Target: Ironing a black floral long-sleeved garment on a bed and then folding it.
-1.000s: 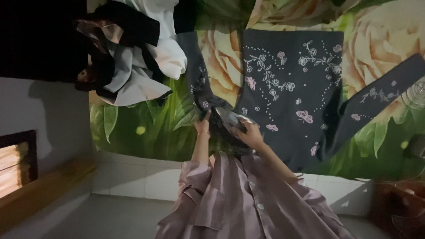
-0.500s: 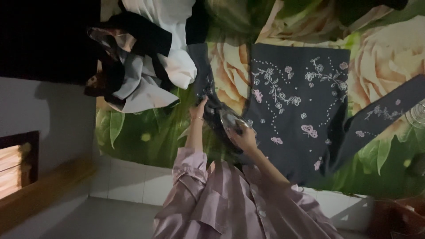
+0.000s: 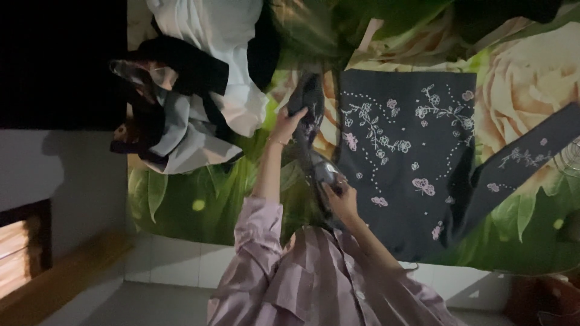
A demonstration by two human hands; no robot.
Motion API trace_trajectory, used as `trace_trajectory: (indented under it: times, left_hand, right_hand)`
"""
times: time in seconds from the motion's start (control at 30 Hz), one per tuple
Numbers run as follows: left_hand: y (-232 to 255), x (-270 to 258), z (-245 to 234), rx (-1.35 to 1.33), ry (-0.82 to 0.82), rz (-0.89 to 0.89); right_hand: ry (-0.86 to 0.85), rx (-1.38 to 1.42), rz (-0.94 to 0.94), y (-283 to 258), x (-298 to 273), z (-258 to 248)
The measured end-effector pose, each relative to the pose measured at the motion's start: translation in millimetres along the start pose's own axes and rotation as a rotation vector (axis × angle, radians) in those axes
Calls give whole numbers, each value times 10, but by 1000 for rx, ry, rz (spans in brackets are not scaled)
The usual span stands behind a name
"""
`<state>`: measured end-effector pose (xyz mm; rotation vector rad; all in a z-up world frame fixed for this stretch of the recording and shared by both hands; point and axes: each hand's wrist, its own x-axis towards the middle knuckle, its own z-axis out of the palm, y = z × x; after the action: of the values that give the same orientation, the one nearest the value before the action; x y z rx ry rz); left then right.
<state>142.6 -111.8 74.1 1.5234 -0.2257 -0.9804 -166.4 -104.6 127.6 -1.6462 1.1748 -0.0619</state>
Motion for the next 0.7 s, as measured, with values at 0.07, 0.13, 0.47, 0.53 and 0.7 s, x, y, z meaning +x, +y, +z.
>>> trace_trajectory:
  times: [0.07, 0.13, 0.47, 0.53, 0.7]
  left_hand:
    - [-275, 154, -78, -170, 50, 10]
    - [-677, 304, -213, -344, 100, 10]
    - [-118, -206, -176, 690, 546, -280]
    - [-260, -138, -174, 701, 550, -231]
    - [-1251, 362, -595, 491, 514, -243]
  right_hand:
    - [142, -39, -212, -236, -91, -72]
    - [281, -86, -415, -448, -183, -158]
    - [77, -87, -113, -466, -78, -79]
    - [65, -119, -123, -500, -76, -67]
    - [-53, -182, -101, -566, 38, 30]
